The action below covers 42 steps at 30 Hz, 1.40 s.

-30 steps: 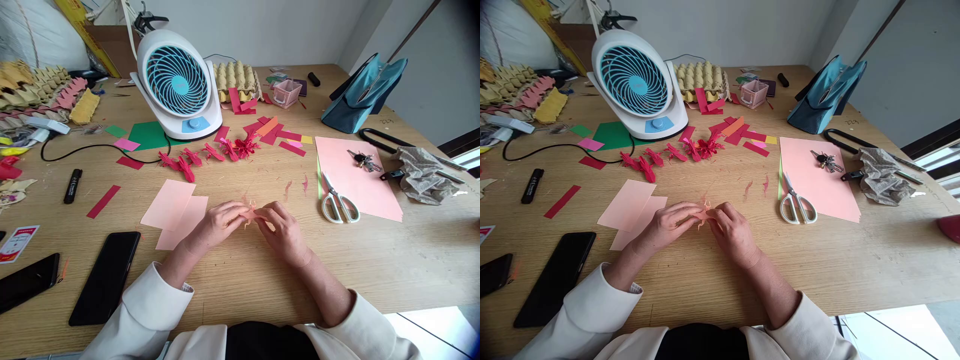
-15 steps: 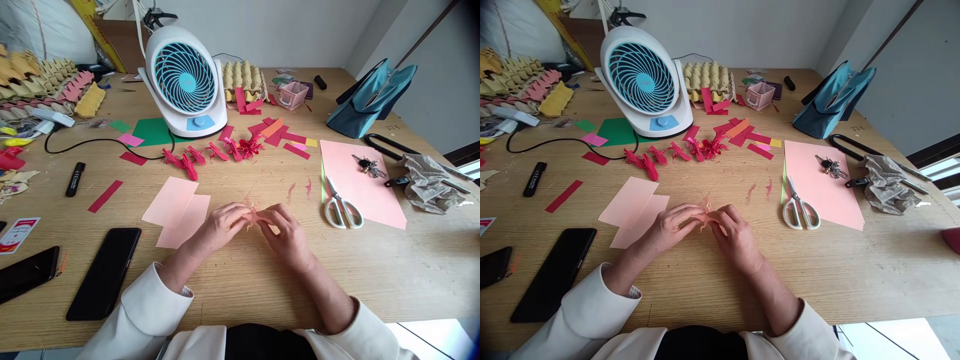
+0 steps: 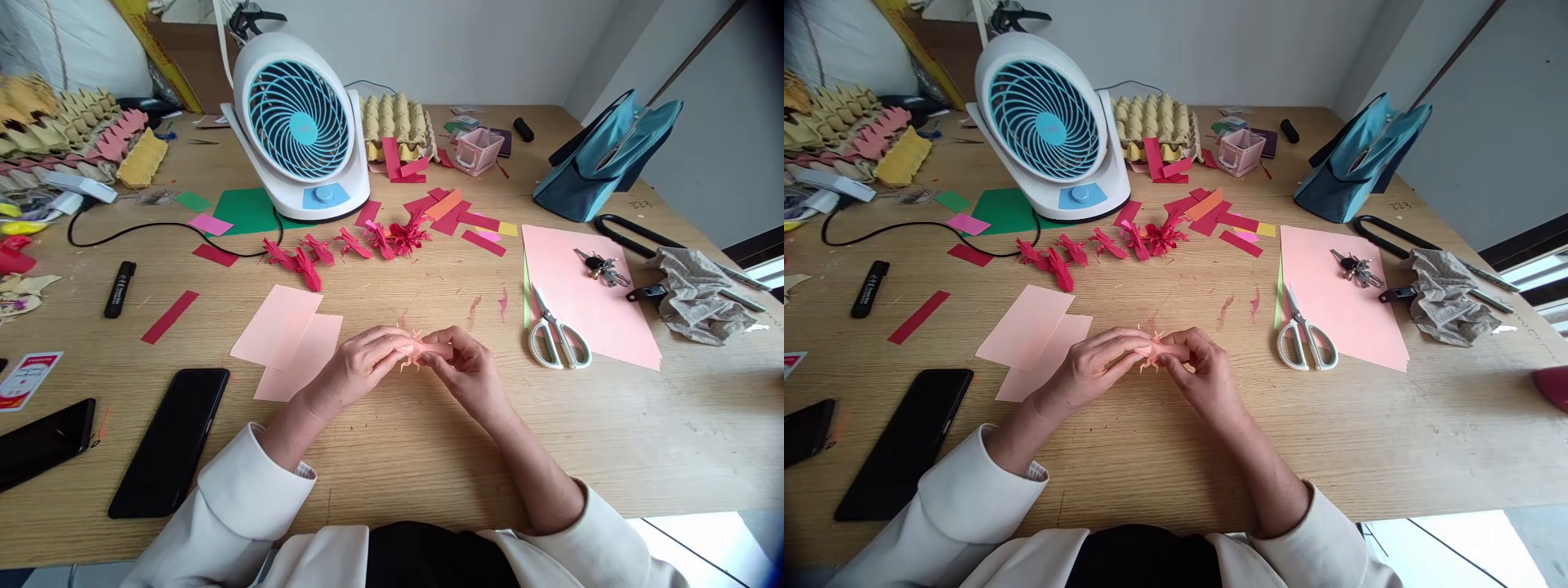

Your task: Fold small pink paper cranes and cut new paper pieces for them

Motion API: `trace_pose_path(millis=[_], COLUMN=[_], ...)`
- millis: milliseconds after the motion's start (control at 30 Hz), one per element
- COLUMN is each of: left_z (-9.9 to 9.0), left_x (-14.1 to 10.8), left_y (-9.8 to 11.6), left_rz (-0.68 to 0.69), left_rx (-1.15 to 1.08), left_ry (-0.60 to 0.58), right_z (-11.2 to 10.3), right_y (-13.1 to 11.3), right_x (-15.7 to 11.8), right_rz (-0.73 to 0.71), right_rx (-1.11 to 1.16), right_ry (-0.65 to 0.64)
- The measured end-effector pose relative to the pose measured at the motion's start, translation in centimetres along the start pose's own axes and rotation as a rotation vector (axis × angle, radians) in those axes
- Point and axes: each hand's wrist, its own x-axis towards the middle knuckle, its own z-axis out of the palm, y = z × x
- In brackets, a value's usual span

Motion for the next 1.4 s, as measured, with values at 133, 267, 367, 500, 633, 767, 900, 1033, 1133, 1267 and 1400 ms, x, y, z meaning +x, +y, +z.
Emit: trace_pose_path(millis=[133, 267, 367, 500, 633, 767, 900, 1033, 1133, 1267, 1400], left_z=[0.2, 0.6, 0.8, 0.6, 0.2, 0.4, 1.0, 1.4, 1.6, 1.6, 1.5], left_x=[0.0, -0.1, 0.0, 0.1, 0.1, 0.1, 0.1, -0.1, -0.3, -0.2, 0.1], left_y=[0.1, 0.2, 0.2, 0.0, -0.2, 0.0, 0.3, 0.3, 0.3, 0.5, 0.5], left_rz=[0.031, -0.04, -0.14, -0.195, -0.186, -0.166, -0.177, -0.174, -0.132, -0.156, -0.221], left_rx=[0.045, -0.012, -0.116, -0.182, -0.201, -0.186, -0.182, -0.174, -0.128, -0.149, -0.222], left_ry=[0.017, 0.045, 0.074, 0.069, 0.026, 0.07, 0.134, 0.159, 0.162, 0.169, 0.159], right_z=[0.2, 0.6, 0.8, 1.1, 1.6, 1.9, 2.0, 1.8, 1.9, 2.1, 1.9], right_y=[0.2, 0.4, 0.3, 0.4, 0.6, 0.4, 0.3, 0.8, 0.8, 0.7, 0.9], right_x=[0.1, 0.1, 0.1, -0.1, -0.3, -0.2, -0.2, -0.3, -0.3, -0.3, -0.3], right_rz=[0.107, 0.156, 0.155, 0.125, 0.126, 0.161, 0.144, 0.109, 0.11, 0.132, 0.109], right_rx=[0.153, 0.253, 0.243, 0.159, 0.19, 0.297, 0.313, 0.23, 0.282, 0.325, 0.259], right_ry=[-0.024, -0.01, 0.036, 0.07, 0.069, 0.07, 0.098, 0.125, 0.113, 0.095, 0.111])
